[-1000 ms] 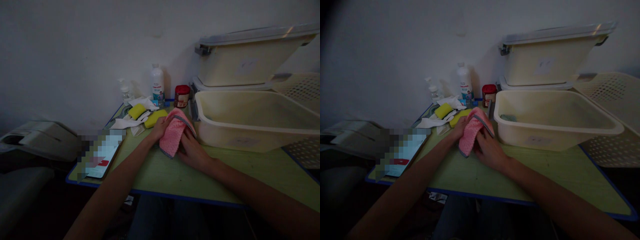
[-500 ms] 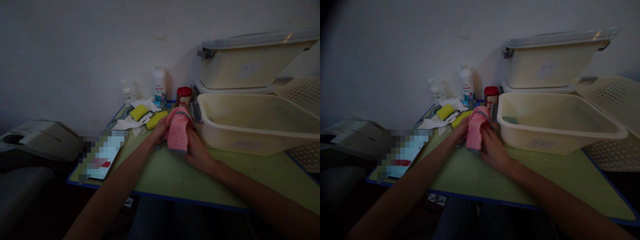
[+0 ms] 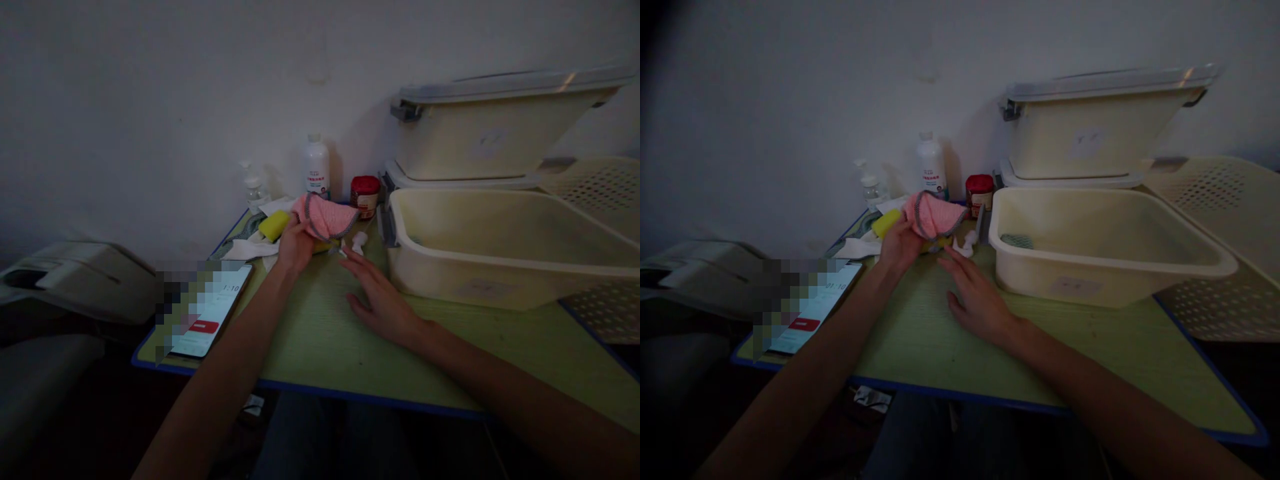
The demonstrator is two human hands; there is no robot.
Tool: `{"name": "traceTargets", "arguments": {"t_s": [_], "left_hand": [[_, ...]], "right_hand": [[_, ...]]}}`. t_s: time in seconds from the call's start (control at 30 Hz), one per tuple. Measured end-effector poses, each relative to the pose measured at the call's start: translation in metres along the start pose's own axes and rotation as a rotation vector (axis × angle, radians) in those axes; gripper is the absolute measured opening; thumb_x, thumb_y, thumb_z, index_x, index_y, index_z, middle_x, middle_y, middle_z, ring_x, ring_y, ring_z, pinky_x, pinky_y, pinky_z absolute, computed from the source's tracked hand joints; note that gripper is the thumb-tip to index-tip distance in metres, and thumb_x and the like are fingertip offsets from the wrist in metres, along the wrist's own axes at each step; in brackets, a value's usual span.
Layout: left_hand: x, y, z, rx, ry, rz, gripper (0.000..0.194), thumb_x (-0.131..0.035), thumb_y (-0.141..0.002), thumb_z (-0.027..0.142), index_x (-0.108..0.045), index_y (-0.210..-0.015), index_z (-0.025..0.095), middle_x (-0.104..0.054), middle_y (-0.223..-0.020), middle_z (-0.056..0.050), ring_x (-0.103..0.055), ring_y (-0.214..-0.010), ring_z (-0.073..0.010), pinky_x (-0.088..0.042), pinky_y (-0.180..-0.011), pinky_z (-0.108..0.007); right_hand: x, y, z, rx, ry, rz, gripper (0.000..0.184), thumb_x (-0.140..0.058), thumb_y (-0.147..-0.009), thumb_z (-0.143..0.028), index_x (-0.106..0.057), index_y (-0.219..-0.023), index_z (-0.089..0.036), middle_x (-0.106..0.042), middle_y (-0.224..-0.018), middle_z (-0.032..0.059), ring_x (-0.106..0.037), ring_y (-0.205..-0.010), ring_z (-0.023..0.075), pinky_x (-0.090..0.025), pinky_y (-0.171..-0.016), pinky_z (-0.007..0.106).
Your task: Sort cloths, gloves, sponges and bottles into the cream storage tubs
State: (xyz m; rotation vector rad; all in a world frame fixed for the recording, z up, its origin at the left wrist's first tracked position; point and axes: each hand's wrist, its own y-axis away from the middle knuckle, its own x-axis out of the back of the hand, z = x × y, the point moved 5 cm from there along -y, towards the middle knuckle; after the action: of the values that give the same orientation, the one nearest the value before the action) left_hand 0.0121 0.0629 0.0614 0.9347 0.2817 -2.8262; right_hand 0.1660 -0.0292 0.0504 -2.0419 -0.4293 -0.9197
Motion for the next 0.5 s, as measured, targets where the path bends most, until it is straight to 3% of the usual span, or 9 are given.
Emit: {"name": "traceTargets", "arguments": {"t_s": [0.13, 0.27, 0.33, 0.4, 0.5], "left_hand": [[-0.002, 0.000, -0.004, -0.005, -0.107, -0.030, 0.043, -0.042, -0.063, -0.003, -0.055, -0.097, 0.021, -0.065, -0.103, 0.000, -0.058, -0.103, -0.0094, -0.043, -0.095, -0.023], [0.001, -0.002, -0.009, -0.135, -0.495, -0.037, 0.051, -0.044, -0.064, 0.000, -0.048, -0.111, 0.020, -0.062, -0.110, -0.004, -0.056, -0.108, -0.0141, -0.044, -0.096, -0.029], [0.005, -0.001, -0.006, -0.260, -0.689, 0.031, 0.048, -0.046, -0.069, 0.006, -0.044, -0.115, 0.020, -0.058, -0.118, -0.007, -0.056, -0.110, -0.0159, -0.046, -0.093, -0.030], [0.011, 0.000, -0.002, -0.353, -0.749, 0.124, 0.045, -0.048, -0.072, 0.009, -0.039, -0.114, 0.021, -0.056, -0.118, -0.009, -0.059, -0.104, -0.0155, -0.050, -0.086, -0.028], [0.017, 0.002, 0.000, -0.370, -0.669, 0.220, 0.037, -0.051, -0.071, 0.010, -0.035, -0.103, 0.022, -0.059, -0.096, -0.003, -0.064, -0.073, -0.0103, -0.053, -0.070, -0.024]], "right_hand": [[-0.007, 0.001, -0.004, 0.054, 0.012, -0.174, 0.039, -0.043, -0.081, -0.007, -0.050, -0.119, -0.012, -0.052, -0.129, 0.0157, -0.048, -0.121, 0.0223, -0.045, -0.098, 0.042], [-0.011, 0.002, -0.010, 0.099, 0.050, -0.297, 0.027, -0.045, -0.083, -0.009, -0.057, -0.107, -0.012, -0.061, -0.115, 0.0132, -0.057, -0.107, 0.0202, -0.049, -0.091, 0.036], [-0.011, 0.001, -0.011, 0.108, 0.066, -0.308, 0.025, -0.046, -0.084, -0.009, -0.058, -0.105, -0.012, -0.062, -0.111, 0.0130, -0.058, -0.104, 0.0201, -0.049, -0.090, 0.035], [-0.010, 0.001, -0.011, 0.106, 0.076, -0.308, 0.023, -0.047, -0.083, -0.008, -0.058, -0.103, -0.012, -0.062, -0.109, 0.0129, -0.059, -0.102, 0.0200, -0.049, -0.089, 0.035], [-0.009, 0.000, -0.011, 0.096, 0.093, -0.313, 0.022, -0.049, -0.082, -0.007, -0.059, -0.101, -0.012, -0.062, -0.107, 0.0125, -0.059, -0.099, 0.0199, -0.050, -0.087, 0.034]]}}
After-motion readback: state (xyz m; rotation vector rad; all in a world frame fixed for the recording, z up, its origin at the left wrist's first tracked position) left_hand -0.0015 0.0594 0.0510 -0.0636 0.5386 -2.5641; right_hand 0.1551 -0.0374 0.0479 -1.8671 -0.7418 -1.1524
